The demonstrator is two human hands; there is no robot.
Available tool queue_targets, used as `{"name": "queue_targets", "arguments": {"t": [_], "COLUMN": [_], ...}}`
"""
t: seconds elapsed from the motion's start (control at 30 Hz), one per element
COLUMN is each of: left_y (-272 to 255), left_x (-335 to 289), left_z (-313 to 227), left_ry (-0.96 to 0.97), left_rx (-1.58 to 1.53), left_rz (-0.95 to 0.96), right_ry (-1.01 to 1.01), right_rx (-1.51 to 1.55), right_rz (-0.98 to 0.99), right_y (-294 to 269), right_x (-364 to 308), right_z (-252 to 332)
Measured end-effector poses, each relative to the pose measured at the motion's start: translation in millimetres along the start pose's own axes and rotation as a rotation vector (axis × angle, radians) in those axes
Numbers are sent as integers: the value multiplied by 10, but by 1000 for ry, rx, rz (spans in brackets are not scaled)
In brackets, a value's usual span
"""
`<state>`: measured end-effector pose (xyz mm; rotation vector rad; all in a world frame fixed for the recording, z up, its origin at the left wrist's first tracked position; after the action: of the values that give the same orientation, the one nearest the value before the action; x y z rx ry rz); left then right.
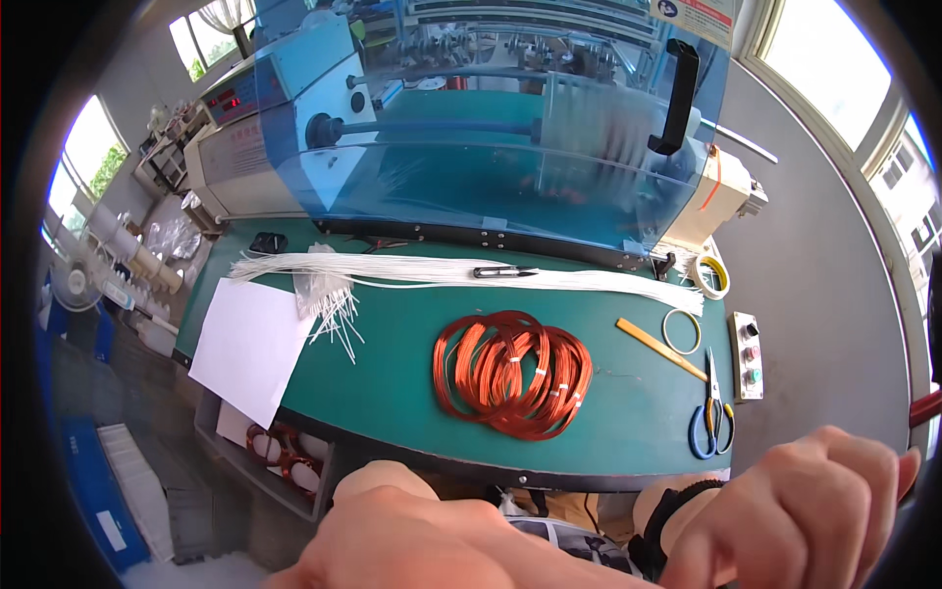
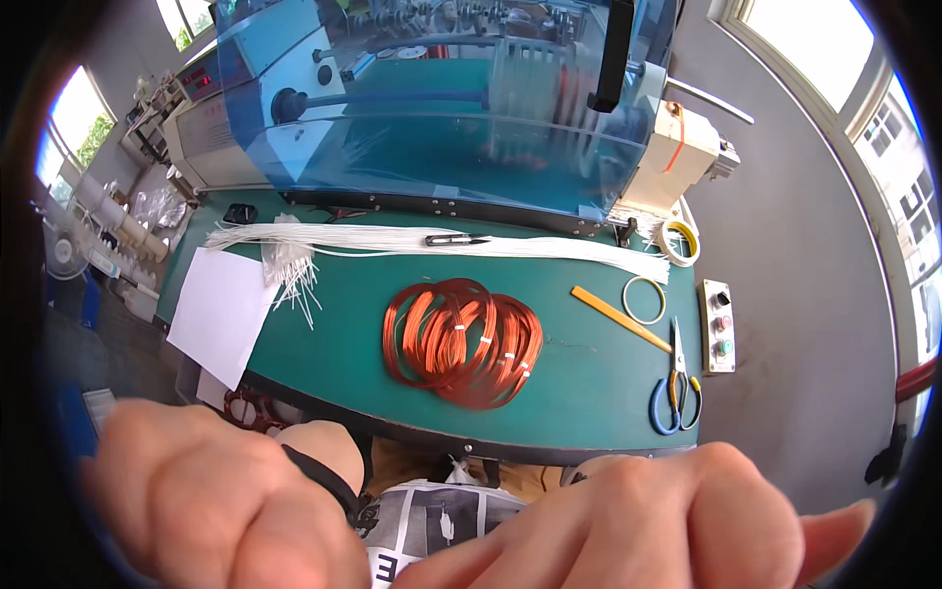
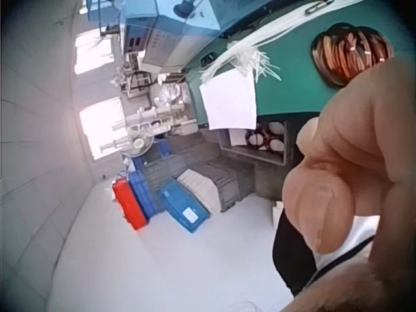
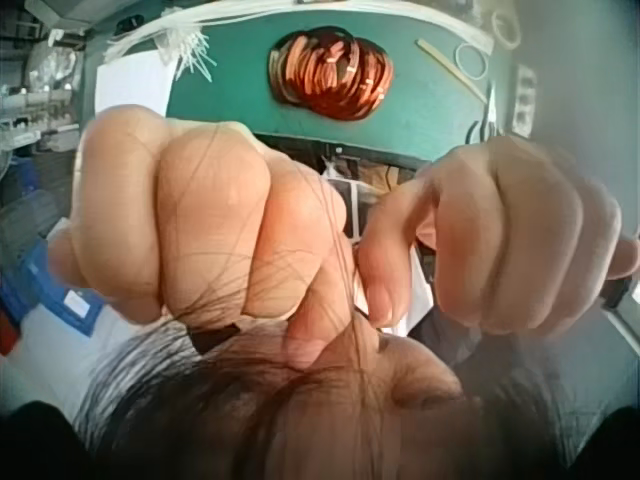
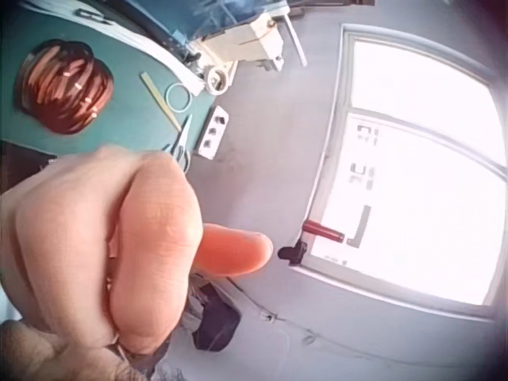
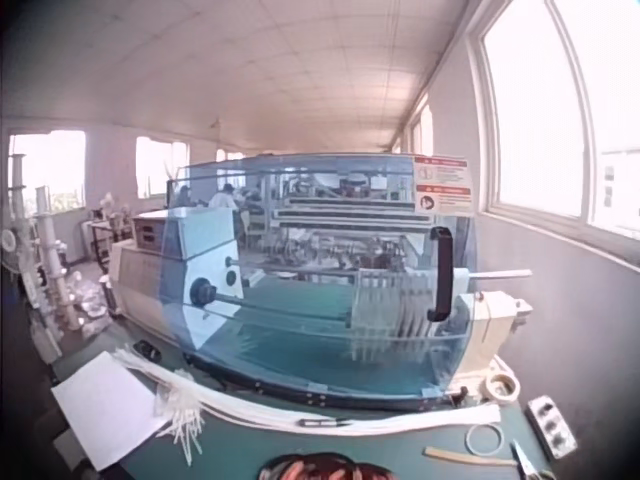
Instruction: The user is winding copper wire onto a multi-chambered coil form using an industrial winding machine, then securing and bundling the finished coils.
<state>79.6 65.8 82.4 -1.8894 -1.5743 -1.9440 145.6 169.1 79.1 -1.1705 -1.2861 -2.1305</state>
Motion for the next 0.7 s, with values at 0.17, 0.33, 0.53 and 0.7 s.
{"name": "queue_targets", "arguments": {"t": [0.17,0.33,0.53,0.7], "left_y": [204,907,710,771], "left_x": [-246,-959,-596,-290], "left_z": [-223,-386,-817,-817], "left_ry": [89,181,289,-309], "left_rx": [280,547,804,767], "left_rz": [-149,-305,-512,-166], "right_ry": [-31,-67,-104,-184], "right_rx": [36,69,65,149], "right_rz": [19,30,6,137], "right_y": [237,510,279,306], "right_x": [-137,-166,421,384], "right_z": [-435,-194,-738,-749]}}
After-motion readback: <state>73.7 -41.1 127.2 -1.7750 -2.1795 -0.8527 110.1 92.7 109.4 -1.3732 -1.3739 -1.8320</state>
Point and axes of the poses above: each hand's wrist, its own x-axis towards the middle knuckle, its own y-axis out of the palm, z = x × y, the point moved 6 cm from there along x, towards the middle knuckle, and after that the axes turned 4 degrees about -y, right-handed, at the moved point
